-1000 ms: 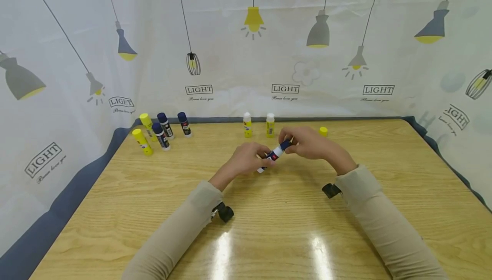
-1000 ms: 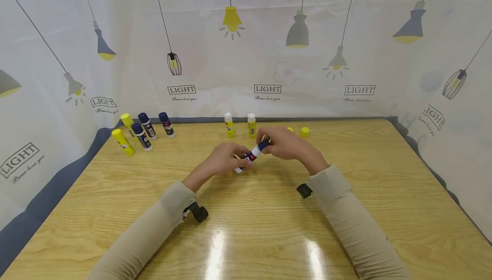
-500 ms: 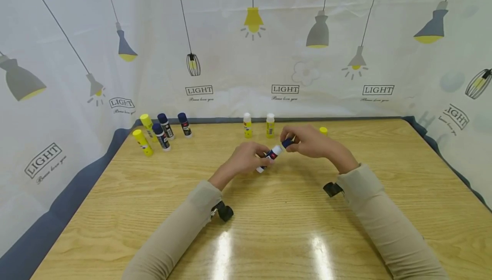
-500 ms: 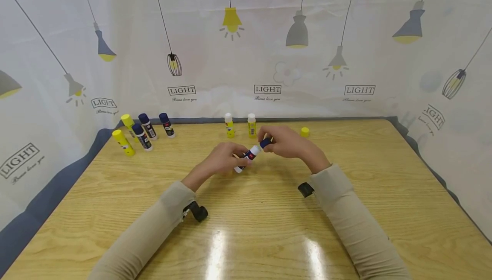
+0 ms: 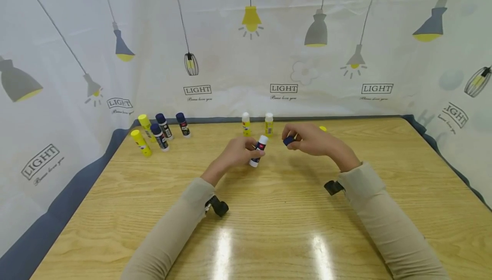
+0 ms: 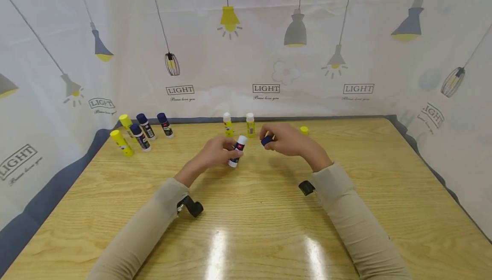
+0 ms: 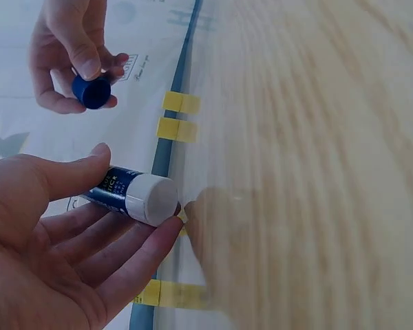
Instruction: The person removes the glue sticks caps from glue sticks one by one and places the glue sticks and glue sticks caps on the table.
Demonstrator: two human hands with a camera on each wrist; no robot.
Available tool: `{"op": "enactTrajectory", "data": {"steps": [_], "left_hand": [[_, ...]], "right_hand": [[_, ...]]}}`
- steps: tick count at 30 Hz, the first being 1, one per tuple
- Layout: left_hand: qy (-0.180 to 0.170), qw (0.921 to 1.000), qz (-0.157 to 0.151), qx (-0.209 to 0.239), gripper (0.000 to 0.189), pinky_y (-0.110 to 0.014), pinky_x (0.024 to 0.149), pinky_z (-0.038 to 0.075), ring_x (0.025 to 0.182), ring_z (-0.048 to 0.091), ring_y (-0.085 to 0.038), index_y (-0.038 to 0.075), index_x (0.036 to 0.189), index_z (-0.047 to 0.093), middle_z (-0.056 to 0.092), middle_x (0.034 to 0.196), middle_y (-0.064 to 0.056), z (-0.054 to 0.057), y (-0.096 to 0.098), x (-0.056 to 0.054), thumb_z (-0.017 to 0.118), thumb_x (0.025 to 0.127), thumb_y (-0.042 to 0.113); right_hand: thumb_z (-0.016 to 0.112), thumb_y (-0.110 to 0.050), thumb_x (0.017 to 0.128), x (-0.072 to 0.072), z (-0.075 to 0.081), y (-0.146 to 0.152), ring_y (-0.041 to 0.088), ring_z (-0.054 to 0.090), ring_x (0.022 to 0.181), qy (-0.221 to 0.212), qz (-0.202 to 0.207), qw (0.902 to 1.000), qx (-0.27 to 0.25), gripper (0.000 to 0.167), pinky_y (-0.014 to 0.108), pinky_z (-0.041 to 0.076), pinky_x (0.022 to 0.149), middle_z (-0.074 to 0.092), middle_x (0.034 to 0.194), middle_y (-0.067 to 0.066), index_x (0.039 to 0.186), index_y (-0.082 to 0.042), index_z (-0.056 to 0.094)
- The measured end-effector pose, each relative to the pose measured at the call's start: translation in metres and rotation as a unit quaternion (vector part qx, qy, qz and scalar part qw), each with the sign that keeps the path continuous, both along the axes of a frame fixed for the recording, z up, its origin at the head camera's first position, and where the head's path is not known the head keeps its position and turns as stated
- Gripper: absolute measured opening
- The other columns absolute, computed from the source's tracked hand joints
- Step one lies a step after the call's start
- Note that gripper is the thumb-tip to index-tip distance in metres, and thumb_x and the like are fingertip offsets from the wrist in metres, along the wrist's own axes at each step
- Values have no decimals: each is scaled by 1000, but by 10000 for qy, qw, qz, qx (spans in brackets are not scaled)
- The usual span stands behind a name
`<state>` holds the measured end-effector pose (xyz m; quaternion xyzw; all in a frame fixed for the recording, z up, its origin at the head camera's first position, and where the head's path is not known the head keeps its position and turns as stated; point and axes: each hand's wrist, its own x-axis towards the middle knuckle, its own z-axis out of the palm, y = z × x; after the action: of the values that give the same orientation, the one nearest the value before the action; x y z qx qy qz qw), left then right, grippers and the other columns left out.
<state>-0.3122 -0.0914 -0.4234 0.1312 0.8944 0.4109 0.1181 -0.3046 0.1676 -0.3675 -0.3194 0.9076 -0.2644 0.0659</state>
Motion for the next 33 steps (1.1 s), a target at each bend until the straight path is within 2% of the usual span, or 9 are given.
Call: {"op": "enactTrajectory", "data": {"steps": [6, 13, 18, 23, 28, 33], "left_hand": [[-217, 9993, 205, 210, 37, -32, 75, 62, 100, 72, -23, 7, 124, 70, 73, 119, -14, 3, -5, -2, 76, 96, 31], [21, 9986, 427, 298, 38, -33, 79, 61, 106, 70, -25, 5, 128, 68, 72, 123, -14, 4, -11, -3, 73, 98, 27], [220, 9974, 456, 505, 35, -42, 94, 58, 124, 65, -31, 4, 133, 63, 68, 134, -17, 5, -13, -2, 67, 102, 19], [174, 9967, 495, 625, 39, -47, 107, 52, 138, 56, -33, 3, 140, 57, 62, 144, -18, 4, -13, -4, 63, 104, 15], [-29, 9951, 561, 812, 41, -46, 107, 52, 137, 57, -33, 3, 144, 54, 60, 144, -20, 2, -15, -7, 62, 104, 12], [-292, 9906, 660, 1159, 43, -45, 104, 54, 132, 61, -33, 3, 147, 50, 60, 143, -22, 1, -15, -7, 59, 105, 9]], "right_hand": [[68, -7, 99, -1, 0, 0, 31, 71, 105, 6, 38, 10000, 0, 17, 46, 57, 84, 73, 114, 17, 116, -9, 64], [69, -8, 99, -2, -2, 1, 29, 72, 102, 58, 7, 10000, -15, 18, 44, 57, 83, 74, 113, 16, 116, -10, 65], [68, -8, 99, -2, -2, 3, 29, 71, 103, -10, -37, 10000, -28, 19, 43, 57, 81, 73, 115, 16, 117, -10, 65], [65, -6, 100, -2, 1, 7, 31, 71, 99, -312, -247, 9991, -159, 23, 39, 58, 77, 71, 118, 18, 123, -9, 64], [62, -4, 101, -2, 2, 14, 33, 71, 94, -282, -384, 9986, -225, 25, 36, 58, 74, 67, 119, 19, 126, -8, 62], [61, -3, 102, -4, 2, 19, 27, 71, 91, -213, -424, 9985, -261, 25, 36, 59, 74, 67, 120, 19, 126, -7, 63]]}}
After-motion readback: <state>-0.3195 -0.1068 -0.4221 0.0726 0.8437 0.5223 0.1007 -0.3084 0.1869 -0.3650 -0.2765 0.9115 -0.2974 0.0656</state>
